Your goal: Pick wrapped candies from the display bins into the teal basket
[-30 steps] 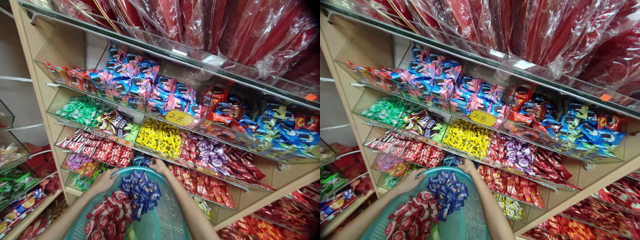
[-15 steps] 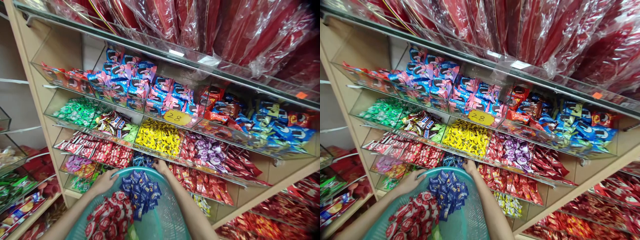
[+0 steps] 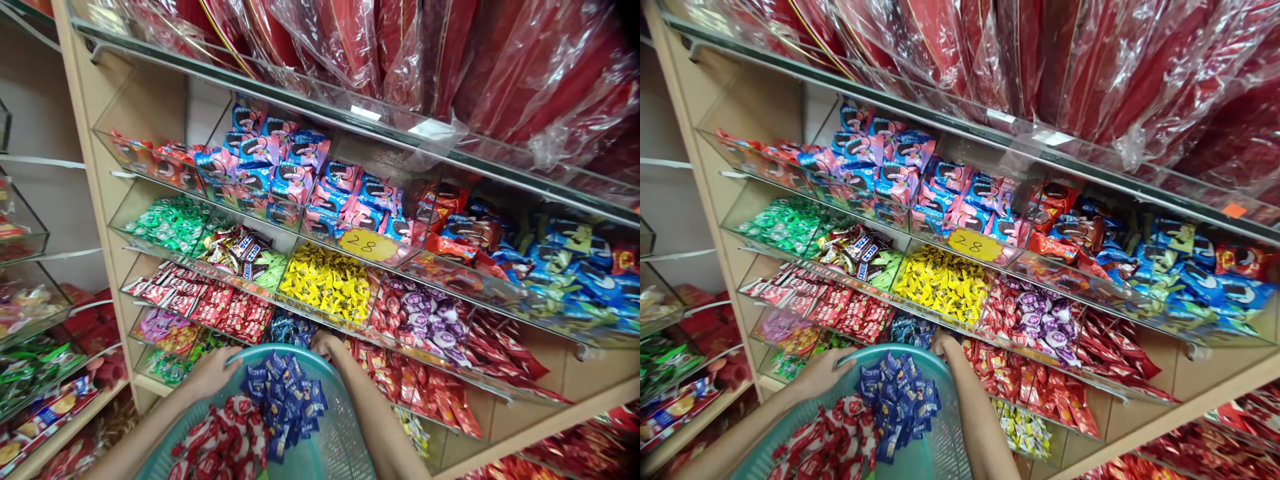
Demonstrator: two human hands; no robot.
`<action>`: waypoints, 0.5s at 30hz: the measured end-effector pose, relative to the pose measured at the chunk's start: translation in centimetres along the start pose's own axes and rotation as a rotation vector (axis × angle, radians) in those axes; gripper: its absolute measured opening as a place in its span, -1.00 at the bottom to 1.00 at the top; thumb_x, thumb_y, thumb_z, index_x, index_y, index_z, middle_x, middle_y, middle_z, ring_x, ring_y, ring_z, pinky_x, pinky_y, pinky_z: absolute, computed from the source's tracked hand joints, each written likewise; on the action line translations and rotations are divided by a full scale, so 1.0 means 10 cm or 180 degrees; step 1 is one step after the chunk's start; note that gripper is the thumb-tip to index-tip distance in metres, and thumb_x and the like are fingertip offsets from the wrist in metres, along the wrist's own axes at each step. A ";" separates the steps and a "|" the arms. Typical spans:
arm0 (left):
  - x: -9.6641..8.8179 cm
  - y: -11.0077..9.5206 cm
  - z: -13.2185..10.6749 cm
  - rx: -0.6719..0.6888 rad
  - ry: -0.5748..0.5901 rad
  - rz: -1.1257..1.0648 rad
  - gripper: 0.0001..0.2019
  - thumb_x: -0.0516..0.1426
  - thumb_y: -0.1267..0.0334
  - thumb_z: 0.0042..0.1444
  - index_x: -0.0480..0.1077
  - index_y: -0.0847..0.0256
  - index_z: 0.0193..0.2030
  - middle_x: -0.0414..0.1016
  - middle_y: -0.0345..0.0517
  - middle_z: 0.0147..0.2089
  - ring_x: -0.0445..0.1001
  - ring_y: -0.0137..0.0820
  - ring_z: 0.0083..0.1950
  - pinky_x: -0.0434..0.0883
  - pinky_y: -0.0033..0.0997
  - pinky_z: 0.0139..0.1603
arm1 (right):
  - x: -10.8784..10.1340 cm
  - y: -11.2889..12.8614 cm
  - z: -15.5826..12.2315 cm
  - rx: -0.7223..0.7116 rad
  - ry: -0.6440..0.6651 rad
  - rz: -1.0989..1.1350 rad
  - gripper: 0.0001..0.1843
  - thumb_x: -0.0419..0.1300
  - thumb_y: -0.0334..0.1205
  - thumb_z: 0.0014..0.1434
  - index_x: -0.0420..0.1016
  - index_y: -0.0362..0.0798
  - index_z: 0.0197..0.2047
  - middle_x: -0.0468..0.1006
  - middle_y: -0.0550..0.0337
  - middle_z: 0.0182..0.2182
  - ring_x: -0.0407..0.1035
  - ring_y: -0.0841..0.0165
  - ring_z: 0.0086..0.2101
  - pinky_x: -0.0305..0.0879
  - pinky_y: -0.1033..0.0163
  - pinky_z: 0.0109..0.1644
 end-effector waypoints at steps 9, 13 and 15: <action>0.00 0.10 -0.12 0.0008 -0.0072 -0.0035 -0.54 -0.15 -0.02 0.07 0.31 0.07 0.02 0.38 -0.22 0.01 0.35 -0.34 0.01 0.26 -0.48 -0.08 | 0.01 0.05 0.03 -0.0217 -0.0079 -0.0287 -0.89 0.24 -0.45 -0.23 0.38 -0.18 -0.54 0.30 0.33 -0.68 0.20 0.52 -0.61 0.15 0.44 -0.56; -0.04 0.11 -0.16 0.0014 -0.0104 -0.0069 -0.54 -0.14 -0.03 0.06 0.32 0.07 0.01 0.39 -0.22 0.00 0.35 -0.34 0.00 0.27 -0.48 -0.08 | -0.02 0.05 -0.03 -0.0324 -0.0170 -0.0355 -0.92 0.22 -0.37 -0.08 0.39 -0.19 -0.47 0.34 0.33 -0.60 0.22 0.54 -0.56 0.17 0.44 -0.51; -0.07 0.11 -0.17 0.0021 -0.0130 -0.0078 -0.55 -0.13 -0.02 0.06 0.32 0.06 0.00 0.41 -0.23 -0.02 0.37 -0.34 -0.02 0.27 -0.48 -0.09 | -0.02 0.05 -0.06 -0.0317 -0.0199 -0.0388 -0.85 0.15 -0.25 0.04 0.38 -0.19 -0.36 0.39 0.29 -0.48 0.28 0.51 -0.50 0.25 0.40 -0.45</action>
Point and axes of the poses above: each hand's wrist, its own z-axis towards the middle knuckle, its own x-axis out of the palm, y = z × x, the point moved 8 cm from there along z, towards the middle knuckle
